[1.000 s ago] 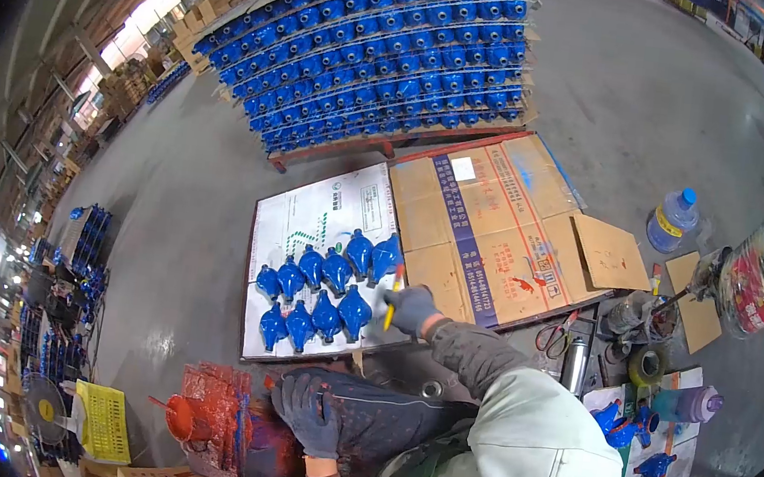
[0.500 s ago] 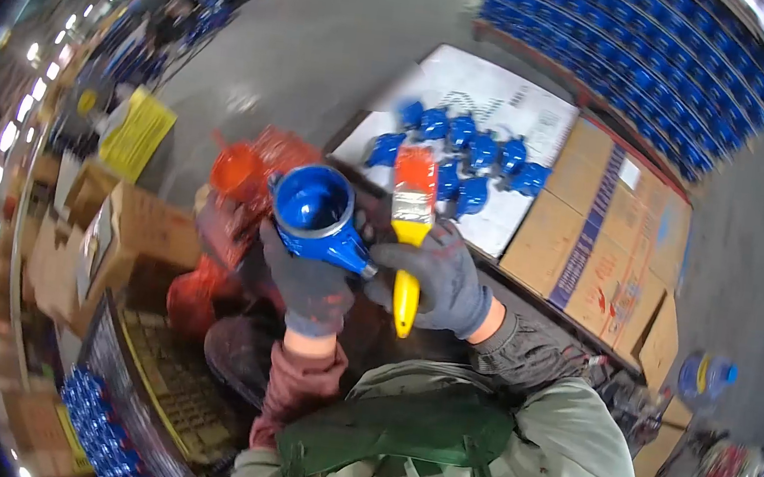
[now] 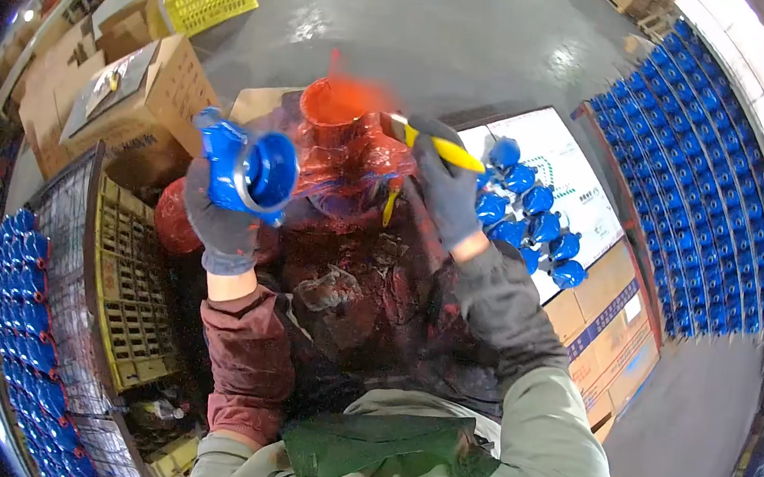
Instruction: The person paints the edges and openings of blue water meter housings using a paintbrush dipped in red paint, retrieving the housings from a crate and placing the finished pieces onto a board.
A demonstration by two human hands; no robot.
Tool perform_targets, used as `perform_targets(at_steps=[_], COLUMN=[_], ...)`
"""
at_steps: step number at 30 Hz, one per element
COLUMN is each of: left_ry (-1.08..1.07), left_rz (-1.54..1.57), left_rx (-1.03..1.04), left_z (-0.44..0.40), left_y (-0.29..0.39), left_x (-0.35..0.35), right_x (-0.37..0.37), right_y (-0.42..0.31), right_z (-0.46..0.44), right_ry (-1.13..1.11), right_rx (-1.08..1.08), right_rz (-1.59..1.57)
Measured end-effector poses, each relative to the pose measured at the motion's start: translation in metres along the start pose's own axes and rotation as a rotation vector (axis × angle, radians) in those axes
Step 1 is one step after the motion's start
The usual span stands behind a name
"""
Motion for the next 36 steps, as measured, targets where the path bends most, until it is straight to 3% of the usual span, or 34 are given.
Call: perform_targets(at_steps=[1,2,3,4,7,13,16,18,21,24,27,30,31,33,35,36], left_ry=[0.016,0.118,0.217,0.140,0.046,0.221,0.189,0.130,0.083,0.001,0.089,0.177,0.175,0.289,0.226,0.095], left_rz=[0.001,0.204,0.409,0.646,0.614,0.593,0.625,0.633,0.746,0.741,0.509,0.012,0.001,-0.537,-0.614,-0.802], left_rx=[0.008,0.032,0.059,-0.047,0.036,0.102,0.083,0.085,-0.004,-0.052,0.021,0.032,0.041,-0.004,0.083,0.124], left_z=[-0.001,-0.004,-0.006,-0.008,-0.011,-0.013,-0.012,-0.012,-0.010,-0.008,-0.002,0.008,0.015,0.027,0.026,0.027], left_y=[0.006,0.015,0.025,0.034,0.049,0.056,0.051,0.048,0.037,0.027,0.017,0.010,0.006,-0.005,-0.010,-0.012], left_x=[-0.003,0.003,0.010,0.020,0.023,0.023,0.027,0.031,0.032,0.035,0.041,0.051,0.051,0.045,0.061,0.062], right_x=[0.009,0.029,0.028,0.034,0.049,0.042,0.051,0.047,0.033,0.017,0.006,0.011,0.014,0.026,0.034,0.035], right_y=[0.015,0.017,0.049,0.064,0.089,0.155,0.139,0.132,0.115,0.112,0.107,0.082,0.071,0.046,0.021,0.005], right_z=[-0.021,-0.035,-0.062,-0.083,-0.119,-0.173,-0.165,-0.164,-0.150,-0.136,-0.121,-0.091,-0.080,-0.063,-0.049,-0.045], right_ry=[-0.032,0.057,0.007,0.024,0.008,0.023,-0.048,-0.002,0.088,0.120,0.111,0.096,0.080,0.017,0.005,-0.003], right_rx=[0.000,0.015,0.049,-0.011,-0.086,-0.141,-0.110,0.117,0.226,0.165,0.175,0.255,0.282,0.259,0.284,0.212], right_rz=[0.070,0.119,0.102,0.231,0.380,0.592,0.457,0.322,0.158,0.148,0.073,-0.067,-0.115,-0.335,-0.474,-0.483])
Point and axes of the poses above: each hand's wrist, its own z-axis away from the middle knuckle, its own x-axis out of the palm, y = z × x, the point moved 2 cm from there along -z, towards the middle knuckle, and after that the axes turned 6 degrees about x, right-handed, at the moved point
